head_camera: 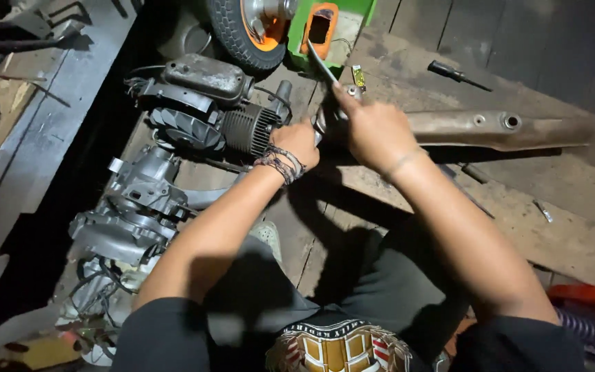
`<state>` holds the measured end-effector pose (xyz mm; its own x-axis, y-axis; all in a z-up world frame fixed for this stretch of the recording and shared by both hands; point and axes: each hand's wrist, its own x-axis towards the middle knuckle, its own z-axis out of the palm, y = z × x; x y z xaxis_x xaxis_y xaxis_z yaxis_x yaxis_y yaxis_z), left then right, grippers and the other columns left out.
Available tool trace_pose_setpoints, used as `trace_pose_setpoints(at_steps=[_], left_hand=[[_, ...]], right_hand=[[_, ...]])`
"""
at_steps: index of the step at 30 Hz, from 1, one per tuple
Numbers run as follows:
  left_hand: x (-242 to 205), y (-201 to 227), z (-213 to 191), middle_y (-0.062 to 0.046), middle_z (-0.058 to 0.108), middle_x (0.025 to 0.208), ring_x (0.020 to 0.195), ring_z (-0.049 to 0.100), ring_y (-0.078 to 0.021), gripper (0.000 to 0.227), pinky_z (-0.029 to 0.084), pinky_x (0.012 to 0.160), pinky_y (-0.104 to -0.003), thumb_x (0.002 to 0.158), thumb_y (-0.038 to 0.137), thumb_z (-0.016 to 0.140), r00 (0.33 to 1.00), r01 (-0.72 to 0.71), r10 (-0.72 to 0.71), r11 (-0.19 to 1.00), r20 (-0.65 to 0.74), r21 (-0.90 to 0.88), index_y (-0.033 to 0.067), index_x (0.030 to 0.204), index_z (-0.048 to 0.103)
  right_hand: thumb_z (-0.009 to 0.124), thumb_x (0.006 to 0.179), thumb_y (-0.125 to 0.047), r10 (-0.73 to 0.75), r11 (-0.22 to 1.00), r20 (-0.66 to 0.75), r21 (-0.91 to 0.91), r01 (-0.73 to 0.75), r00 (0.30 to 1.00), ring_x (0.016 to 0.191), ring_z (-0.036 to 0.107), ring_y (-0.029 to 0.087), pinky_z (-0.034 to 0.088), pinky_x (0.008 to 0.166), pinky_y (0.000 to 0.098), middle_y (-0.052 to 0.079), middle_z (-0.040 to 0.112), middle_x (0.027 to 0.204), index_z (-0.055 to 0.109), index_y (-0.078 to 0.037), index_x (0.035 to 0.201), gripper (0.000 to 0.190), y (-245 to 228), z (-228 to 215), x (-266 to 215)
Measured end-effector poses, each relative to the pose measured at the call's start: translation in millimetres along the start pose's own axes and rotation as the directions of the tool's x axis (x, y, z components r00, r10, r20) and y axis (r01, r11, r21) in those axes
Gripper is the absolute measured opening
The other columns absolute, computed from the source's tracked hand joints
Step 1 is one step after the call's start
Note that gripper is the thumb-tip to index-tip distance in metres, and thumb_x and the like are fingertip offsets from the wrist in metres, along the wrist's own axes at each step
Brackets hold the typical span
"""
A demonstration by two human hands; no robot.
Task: The person is sitting on the floor and using a wrench to tighten a bolt on a small engine. They hold the engine steady with one hand while turning the wrench with the other. The person then removes the wrench and continues to adjust the engine part with their hands.
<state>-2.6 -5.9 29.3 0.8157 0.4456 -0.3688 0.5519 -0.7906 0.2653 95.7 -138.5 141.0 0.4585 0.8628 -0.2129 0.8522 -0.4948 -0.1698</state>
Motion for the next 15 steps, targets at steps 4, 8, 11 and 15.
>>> trace_pose_setpoints(at_steps=[4, 8, 11, 15], left_hand=[[8.4, -2.1, 8.1, -0.016, 0.074, 0.111, 0.11, 0.071, -0.0409, 0.044, 0.05, 0.098, -0.055, 0.087, 0.031, 0.058, 1.0, 0.023, -0.023, 1.0, -0.004, -0.001, 0.0041, 0.121, 0.056], [13.1, 1.5, 14.2, -0.016, 0.074, 0.109, 0.105, 0.071, -0.0404, 0.047, 0.051, 0.094, -0.055, 0.088, 0.029, 0.059, 1.0, 0.012, -0.012, 0.999, -0.007, 0.043, 0.0029, 0.126, 0.055], [14.3, -6.4, 18.2, -0.016, 0.074, 0.108, 0.104, 0.071, -0.0406, 0.049, 0.051, 0.093, -0.056, 0.087, 0.031, 0.061, 1.0, 0.014, -0.014, 0.999, -0.005, 0.036, 0.0035, 0.127, 0.053], [10.5, -5.0, 18.1, -0.018, 0.074, 0.108, 0.108, 0.071, -0.0438, 0.044, 0.048, 0.099, -0.057, 0.086, 0.028, 0.06, 0.999, -0.002, 0.001, 0.999, -0.039, -0.033, 0.0012, 0.121, 0.056]], right_hand=[[0.052, 0.095, -0.017, 0.019, 1.0, 0.028, -0.024, -0.018, 0.999, 0.096, 0.073, 0.051, 0.059, 0.083, 0.0625, 0.025, 0.074, 0.103, 0.049, -0.029, 0.154, 0.06, 19.6, -0.2, -8.6], [0.051, 0.095, -0.009, -0.057, 0.998, -0.183, -0.034, 0.051, 0.982, 0.076, 0.066, 0.048, 0.054, 0.064, 0.0588, 0.024, 0.068, 0.088, 0.038, -0.023, 0.161, 0.068, 38.7, 40.2, 31.8], [0.056, 0.094, -0.011, -0.073, 0.997, -0.188, 0.017, 0.077, 0.979, 0.076, 0.065, 0.049, 0.053, 0.064, 0.059, 0.026, 0.068, 0.087, 0.039, -0.022, 0.161, 0.069, 36.0, 24.5, 25.5], [0.056, 0.095, -0.022, 0.023, 1.0, 0.009, 0.014, -0.023, 1.0, 0.093, 0.073, 0.051, 0.06, 0.082, 0.0619, 0.026, 0.075, 0.098, 0.049, -0.029, 0.154, 0.06, 29.6, -1.8, -23.9]])
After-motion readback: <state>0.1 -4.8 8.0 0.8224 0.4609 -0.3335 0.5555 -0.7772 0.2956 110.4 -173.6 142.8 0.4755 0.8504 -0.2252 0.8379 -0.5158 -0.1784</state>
